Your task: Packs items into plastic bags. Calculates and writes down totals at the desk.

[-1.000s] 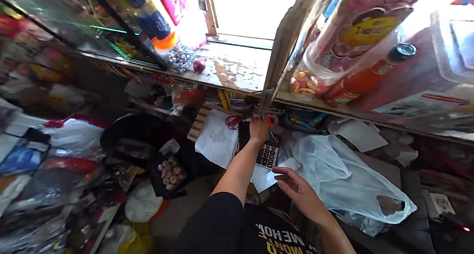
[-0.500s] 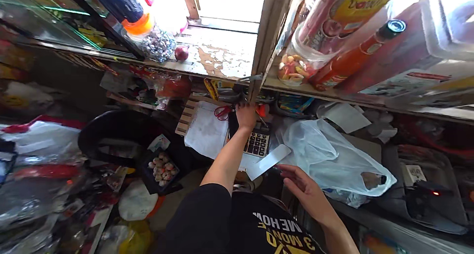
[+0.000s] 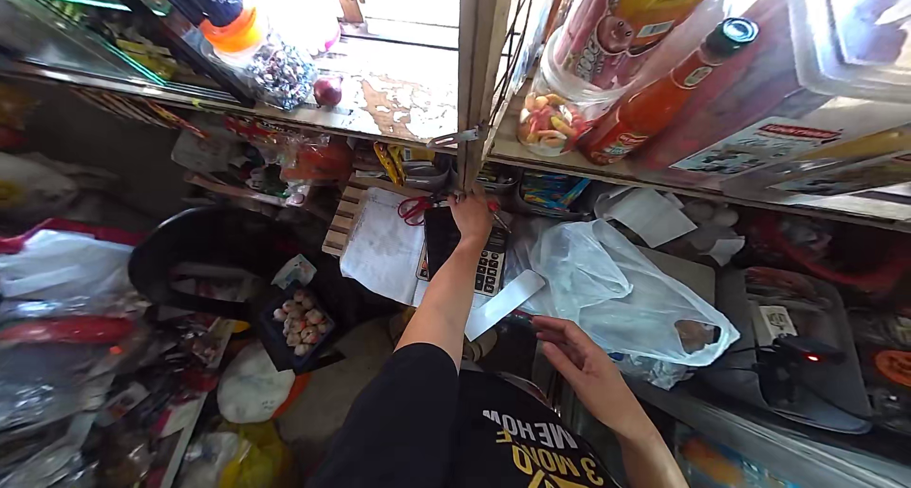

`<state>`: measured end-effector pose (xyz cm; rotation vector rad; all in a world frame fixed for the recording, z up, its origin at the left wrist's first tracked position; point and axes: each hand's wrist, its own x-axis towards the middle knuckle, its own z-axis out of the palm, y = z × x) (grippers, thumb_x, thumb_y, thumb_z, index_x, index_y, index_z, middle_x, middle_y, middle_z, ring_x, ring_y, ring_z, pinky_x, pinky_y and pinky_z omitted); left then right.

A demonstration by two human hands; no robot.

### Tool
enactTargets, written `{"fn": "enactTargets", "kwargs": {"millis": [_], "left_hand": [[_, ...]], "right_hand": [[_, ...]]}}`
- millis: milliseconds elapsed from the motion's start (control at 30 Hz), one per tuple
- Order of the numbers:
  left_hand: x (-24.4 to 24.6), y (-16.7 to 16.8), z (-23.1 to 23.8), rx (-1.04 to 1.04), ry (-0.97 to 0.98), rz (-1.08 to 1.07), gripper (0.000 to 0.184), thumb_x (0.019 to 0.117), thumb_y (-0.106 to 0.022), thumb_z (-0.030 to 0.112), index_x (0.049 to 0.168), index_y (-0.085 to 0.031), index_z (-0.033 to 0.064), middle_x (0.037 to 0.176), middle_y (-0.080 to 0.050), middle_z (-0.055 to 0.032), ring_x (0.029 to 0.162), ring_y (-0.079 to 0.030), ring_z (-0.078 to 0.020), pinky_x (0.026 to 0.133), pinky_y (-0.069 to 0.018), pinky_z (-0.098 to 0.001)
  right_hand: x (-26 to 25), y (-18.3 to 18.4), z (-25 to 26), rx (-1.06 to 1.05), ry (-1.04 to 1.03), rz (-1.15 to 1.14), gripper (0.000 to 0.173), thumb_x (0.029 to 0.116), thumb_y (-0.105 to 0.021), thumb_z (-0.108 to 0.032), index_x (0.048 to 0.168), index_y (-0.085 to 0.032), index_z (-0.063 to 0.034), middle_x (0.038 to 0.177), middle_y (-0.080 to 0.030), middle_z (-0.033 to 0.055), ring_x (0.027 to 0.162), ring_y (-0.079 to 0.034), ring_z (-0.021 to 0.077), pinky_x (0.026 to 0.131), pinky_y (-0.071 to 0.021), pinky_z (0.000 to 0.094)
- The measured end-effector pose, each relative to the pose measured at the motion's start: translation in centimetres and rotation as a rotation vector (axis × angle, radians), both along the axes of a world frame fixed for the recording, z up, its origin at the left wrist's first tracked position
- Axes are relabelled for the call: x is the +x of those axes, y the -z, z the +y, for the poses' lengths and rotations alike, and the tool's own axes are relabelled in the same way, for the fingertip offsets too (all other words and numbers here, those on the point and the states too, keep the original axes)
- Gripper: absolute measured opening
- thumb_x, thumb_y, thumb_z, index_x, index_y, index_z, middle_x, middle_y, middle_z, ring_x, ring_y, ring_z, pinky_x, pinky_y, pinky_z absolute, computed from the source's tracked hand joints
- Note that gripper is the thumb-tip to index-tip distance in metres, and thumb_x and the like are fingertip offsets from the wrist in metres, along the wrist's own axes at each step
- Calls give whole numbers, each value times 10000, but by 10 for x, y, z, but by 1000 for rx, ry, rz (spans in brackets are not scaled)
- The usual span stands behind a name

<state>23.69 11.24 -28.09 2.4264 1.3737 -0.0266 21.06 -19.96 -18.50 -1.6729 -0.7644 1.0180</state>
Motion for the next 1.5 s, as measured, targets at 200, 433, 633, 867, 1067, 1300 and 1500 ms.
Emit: {"fn": "enactTargets", "kwargs": {"millis": [200,433,633,867,1067,1300,1500], "left_hand": [[-15,-12,-3,7,55,-259,317,886,-681,37,1203,-664,21,1115,-733,-172,1103,-680,-342,1112,-370,-583],[-67,-62,-57,-43,41,-899,135,860,-672,-66,979,-632,-16,956,-740,-140,891,-721,-265,861,-573,-482],[-113,-97,-105,-392,-65,-1037,283,799,-666,-125,991,-532,34,1007,-730,-94,873,-703,-147,731,-580,-328],[-169,-98,-95,-502,-19,-1060,187,875,-734,5,957,-567,12,995,-726,-91,886,-703,-133,777,-586,-298],[-228,-114,-58,-712,216,-1114,415,978,-659,328,1126,-578,-52,1292,-658,-165,1229,-632,-184,1026,-527,-344],[-268,-125,-10,-701,266,-1069,200,888,-762,47,1008,-610,-3,1010,-716,-69,941,-693,-123,870,-582,-308],[-306,-126,27,-930,289,-963,254,872,-783,76,989,-560,41,954,-693,-29,850,-653,-83,780,-548,-266]], "right_hand": [[9,0,2,43,20,-14,390,1003,-573,-221,1333,-605,-15,1306,-662,101,1139,-675,181,950,-589,326],[28,-11,40,85,84,-200,543,962,-632,-218,1429,-486,19,1393,-575,168,1235,-610,199,993,-553,341],[11,3,92,216,31,-453,963,766,-863,-247,1553,-337,-73,1442,-467,211,1279,-543,281,1010,-535,438],[-24,-1,113,338,125,-97,605,855,-734,-88,1397,-486,13,1218,-652,136,1062,-682,171,891,-610,319],[-49,-24,126,213,17,25,499,879,-640,-106,1356,-529,-9,1232,-655,103,1105,-660,138,923,-579,298],[-97,-37,155,148,-163,-140,468,907,-649,-143,1352,-556,-32,1246,-660,90,1106,-656,109,923,-571,284],[-123,-42,174,54,-164,-46,574,904,-648,-203,1426,-487,-27,1186,-669,120,1068,-672,160,927,-570,333]]}}
